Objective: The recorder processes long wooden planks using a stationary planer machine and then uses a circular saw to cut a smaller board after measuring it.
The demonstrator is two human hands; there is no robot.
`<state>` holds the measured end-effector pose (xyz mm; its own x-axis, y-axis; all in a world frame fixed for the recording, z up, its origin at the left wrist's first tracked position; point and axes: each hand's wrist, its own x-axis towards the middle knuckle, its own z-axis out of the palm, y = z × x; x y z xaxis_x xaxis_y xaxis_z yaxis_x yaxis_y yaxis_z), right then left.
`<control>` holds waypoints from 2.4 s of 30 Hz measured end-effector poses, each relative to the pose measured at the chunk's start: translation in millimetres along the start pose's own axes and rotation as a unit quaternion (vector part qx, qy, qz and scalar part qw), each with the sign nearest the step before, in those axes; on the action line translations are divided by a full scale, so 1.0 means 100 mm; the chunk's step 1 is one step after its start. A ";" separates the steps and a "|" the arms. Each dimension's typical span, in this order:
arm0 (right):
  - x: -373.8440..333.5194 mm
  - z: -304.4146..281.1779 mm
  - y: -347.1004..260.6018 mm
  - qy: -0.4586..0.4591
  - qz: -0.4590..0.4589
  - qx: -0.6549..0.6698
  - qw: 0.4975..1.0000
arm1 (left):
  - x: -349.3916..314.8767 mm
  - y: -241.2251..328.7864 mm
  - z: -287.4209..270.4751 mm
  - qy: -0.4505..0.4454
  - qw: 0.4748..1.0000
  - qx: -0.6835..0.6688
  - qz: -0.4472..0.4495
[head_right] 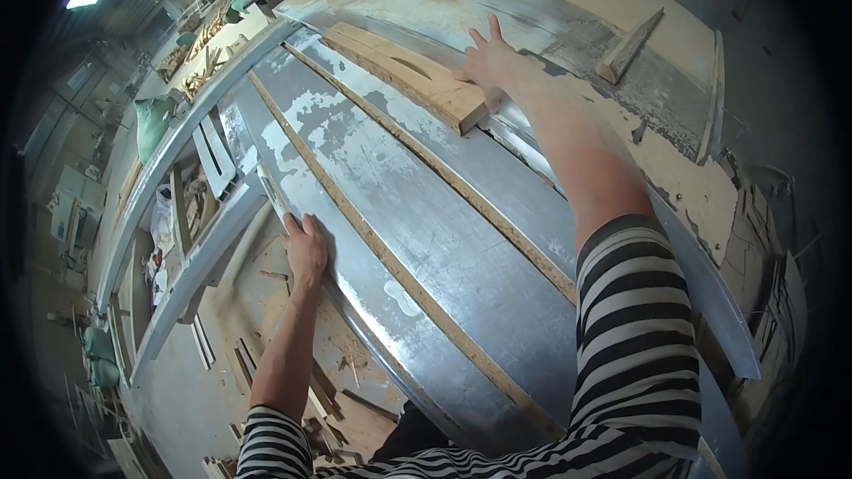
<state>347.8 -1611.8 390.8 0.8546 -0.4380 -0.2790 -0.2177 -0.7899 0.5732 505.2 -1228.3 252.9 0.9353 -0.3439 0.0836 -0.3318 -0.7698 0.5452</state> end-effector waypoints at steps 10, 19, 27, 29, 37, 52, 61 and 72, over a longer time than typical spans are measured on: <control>0.23 -0.02 -0.02 -0.006 0.014 0.018 1.000 | -0.02 0.01 -0.02 -0.001 0.999 -0.013 -0.031; 0.31 -0.15 -0.08 0.001 0.032 0.004 0.999 | 0.05 -0.07 0.02 0.005 0.999 -0.046 -0.010; 0.44 -0.18 -0.06 -0.011 0.036 0.014 0.999 | -0.02 -0.10 -0.12 -0.030 0.969 -0.230 0.088; 0.49 -0.18 -0.06 -0.011 0.027 0.001 1.000 | -0.05 -0.11 -0.12 -0.037 0.979 -0.193 0.055; 0.58 -0.20 -0.07 0.000 0.033 -0.004 0.999 | -0.05 -0.19 -0.09 -0.015 0.980 -0.188 0.063; 0.76 -0.20 -0.05 -0.006 0.030 0.023 0.999 | -0.09 0.01 -0.24 -0.069 0.988 -0.136 -0.013; 0.78 -0.18 -0.02 0.006 0.031 0.069 0.997 | 0.70 1.76 0.75 -0.090 0.909 -0.140 0.382; 0.92 -0.20 -0.01 0.019 0.026 0.053 0.998 | 0.95 2.13 1.22 -0.022 0.926 -0.127 0.355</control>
<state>436.1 -1643.3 379.9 0.8578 -0.4646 -0.2196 -0.3091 -0.8079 0.5018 508.6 -1491.1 275.2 0.4849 -0.7402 0.4657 -0.8161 -0.1917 0.5451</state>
